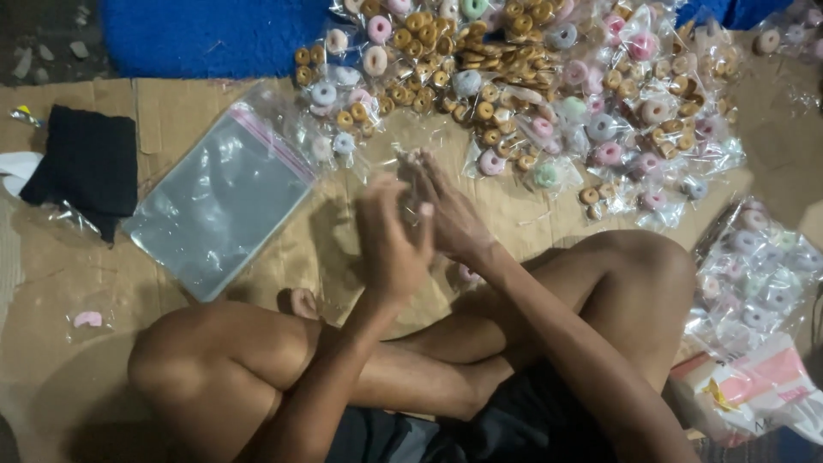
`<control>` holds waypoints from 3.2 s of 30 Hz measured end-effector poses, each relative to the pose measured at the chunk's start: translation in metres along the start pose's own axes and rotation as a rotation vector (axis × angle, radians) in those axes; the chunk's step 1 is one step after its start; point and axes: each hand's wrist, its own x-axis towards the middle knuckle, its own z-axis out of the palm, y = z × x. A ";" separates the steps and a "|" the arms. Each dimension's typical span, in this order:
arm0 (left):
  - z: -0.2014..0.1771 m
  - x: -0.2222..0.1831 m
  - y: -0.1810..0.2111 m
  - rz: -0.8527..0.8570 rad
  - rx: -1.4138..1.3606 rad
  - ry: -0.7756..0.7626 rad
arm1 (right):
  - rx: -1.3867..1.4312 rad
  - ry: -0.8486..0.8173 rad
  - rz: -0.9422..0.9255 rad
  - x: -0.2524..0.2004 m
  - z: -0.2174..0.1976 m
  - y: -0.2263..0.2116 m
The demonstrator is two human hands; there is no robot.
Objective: The person picks up individual small donuts from a pile on the floor and places them into clear plastic bags.
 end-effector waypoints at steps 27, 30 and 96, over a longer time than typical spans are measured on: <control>-0.031 -0.056 0.018 -1.178 -0.530 -0.868 | -0.153 -0.091 0.201 -0.014 0.016 -0.005; -0.041 -0.008 0.019 -1.256 -0.214 -0.934 | -0.180 -0.144 0.204 -0.018 0.036 0.016; 0.041 -0.024 -0.112 -1.237 -0.600 0.055 | -0.004 -0.083 -0.007 -0.064 0.008 -0.019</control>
